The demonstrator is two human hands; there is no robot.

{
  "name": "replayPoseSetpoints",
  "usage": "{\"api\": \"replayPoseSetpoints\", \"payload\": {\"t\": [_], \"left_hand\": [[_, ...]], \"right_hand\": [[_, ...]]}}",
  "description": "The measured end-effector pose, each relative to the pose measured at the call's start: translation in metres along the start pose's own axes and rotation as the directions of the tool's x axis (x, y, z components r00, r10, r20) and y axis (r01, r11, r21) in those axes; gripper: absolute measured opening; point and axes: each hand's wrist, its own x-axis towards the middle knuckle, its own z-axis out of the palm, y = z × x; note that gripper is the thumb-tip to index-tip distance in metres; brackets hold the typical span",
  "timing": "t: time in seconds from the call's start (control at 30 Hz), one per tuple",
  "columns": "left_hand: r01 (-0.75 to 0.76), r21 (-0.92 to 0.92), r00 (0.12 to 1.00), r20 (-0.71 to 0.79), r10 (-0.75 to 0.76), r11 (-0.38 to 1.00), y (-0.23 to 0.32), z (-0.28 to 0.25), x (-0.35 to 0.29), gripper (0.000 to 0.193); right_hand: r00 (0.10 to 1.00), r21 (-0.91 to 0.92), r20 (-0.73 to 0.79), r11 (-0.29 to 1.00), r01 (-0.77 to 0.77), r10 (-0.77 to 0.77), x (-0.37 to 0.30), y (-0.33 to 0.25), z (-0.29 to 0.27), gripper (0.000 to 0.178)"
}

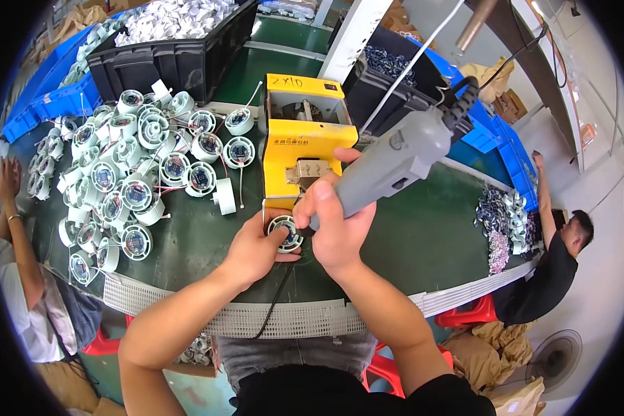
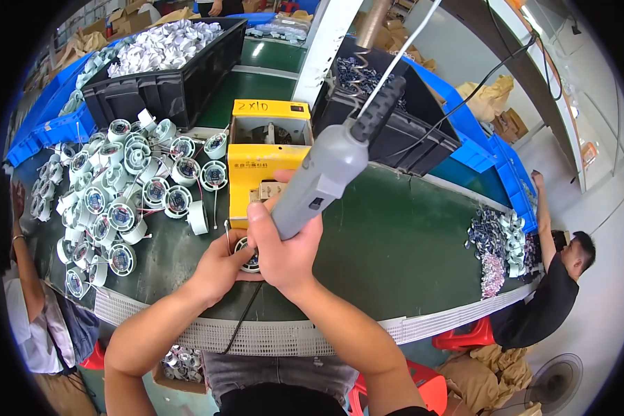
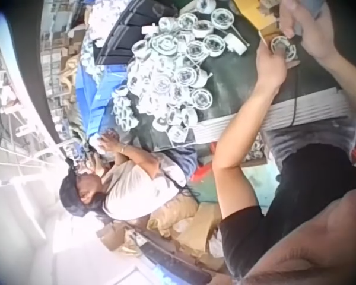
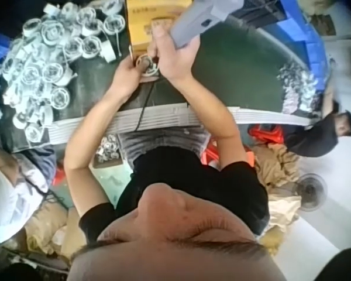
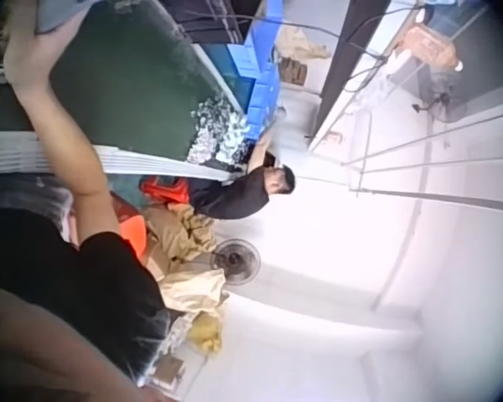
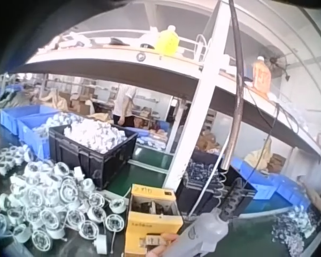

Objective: The person assembles electronic components, wires, plastic housings, screws, and circuit boards on a production line using an electric screwdriver.

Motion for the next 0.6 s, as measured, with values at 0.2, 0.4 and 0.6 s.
{"api": "replayPoseSetpoints", "payload": {"t": [0.2,0.4,0.6], "left_hand": [[-0.008,0.029,1.0,-0.01,0.008,1.0,0.002,0.003,-0.003,0.023],[0.004,0.047,1.0,-0.013,-0.003,0.999,0.006,0.003,-0.005,0.023],[-0.001,0.054,1.0,-0.018,0.002,0.999,0.004,-0.001,-0.002,0.023]], "right_hand": [[1.0,0.013,0.003,1.0,-0.008,0.008,-0.004,0.003,0.001,0.044],[1.0,-0.004,0.025,1.0,-0.011,0.011,-0.005,0.007,0.002,0.042],[0.998,-0.043,0.058,0.999,0.021,-0.019,-0.003,0.018,0.0,0.036]]}}
